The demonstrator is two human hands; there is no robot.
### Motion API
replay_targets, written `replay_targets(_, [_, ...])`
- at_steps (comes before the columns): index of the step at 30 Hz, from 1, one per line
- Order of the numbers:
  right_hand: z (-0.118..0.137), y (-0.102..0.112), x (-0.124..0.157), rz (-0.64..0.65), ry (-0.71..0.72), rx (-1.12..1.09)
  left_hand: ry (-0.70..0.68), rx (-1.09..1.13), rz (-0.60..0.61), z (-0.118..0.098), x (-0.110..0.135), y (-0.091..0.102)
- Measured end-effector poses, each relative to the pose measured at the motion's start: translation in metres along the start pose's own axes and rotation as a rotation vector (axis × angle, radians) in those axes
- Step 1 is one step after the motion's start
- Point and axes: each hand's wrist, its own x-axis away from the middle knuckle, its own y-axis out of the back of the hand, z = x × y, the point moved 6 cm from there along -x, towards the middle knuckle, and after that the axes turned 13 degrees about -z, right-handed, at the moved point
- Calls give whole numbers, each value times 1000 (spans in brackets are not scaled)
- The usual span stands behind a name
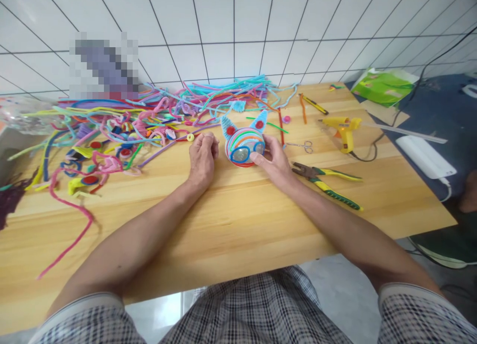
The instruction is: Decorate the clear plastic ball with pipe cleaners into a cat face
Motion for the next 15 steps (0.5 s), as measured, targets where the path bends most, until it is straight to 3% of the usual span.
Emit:
replay_targets(11, [-5, 1, -2, 31, 13, 39, -77, 99, 118, -6, 5, -8])
replay_targets(15, [-6, 1, -3, 49, 28, 55, -92, 91, 84, -5, 4, -7])
